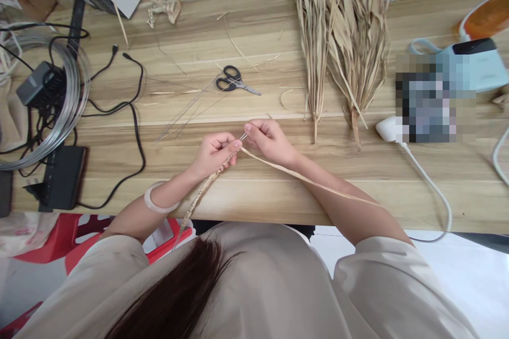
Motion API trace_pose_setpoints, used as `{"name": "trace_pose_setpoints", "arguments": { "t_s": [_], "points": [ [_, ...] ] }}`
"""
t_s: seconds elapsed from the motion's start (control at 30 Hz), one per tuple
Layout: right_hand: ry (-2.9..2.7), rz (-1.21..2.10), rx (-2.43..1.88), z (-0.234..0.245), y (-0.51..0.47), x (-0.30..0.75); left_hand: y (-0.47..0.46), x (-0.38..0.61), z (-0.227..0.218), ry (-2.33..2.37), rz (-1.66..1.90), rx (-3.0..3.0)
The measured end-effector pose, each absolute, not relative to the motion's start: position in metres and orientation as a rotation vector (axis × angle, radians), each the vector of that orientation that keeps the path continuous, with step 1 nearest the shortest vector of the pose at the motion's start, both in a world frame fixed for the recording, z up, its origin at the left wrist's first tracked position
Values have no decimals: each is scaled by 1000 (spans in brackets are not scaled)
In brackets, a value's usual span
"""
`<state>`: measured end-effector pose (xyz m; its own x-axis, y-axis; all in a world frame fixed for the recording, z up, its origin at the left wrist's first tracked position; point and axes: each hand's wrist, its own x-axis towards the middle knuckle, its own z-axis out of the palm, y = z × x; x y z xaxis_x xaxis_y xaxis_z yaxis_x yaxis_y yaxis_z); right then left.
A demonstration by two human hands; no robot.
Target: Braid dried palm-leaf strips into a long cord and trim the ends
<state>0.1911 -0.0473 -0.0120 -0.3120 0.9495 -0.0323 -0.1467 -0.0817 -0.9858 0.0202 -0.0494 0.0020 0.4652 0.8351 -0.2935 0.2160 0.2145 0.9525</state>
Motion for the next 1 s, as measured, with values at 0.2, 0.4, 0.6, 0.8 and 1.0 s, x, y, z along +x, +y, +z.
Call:
{"name": "trace_pose_setpoints", "arguments": {
  "t_s": [0.2,0.4,0.6,0.8,1.0],
  "points": [
    [-1216,1566,-947,-14,-46,193,-50,19,1,1040,565,1329],
    [-1234,1640,-912,-21,-44,194,-52,21,-5,1064,582,1260],
    [-1258,1635,-923,-27,-42,196,-51,22,-4,1089,580,1179],
    [-1296,1590,-934,-21,-43,194,-49,21,-1,1077,550,1189],
    [-1300,1524,-1002,-20,-44,193,-48,22,-1,1082,556,1205]
  ]
}}
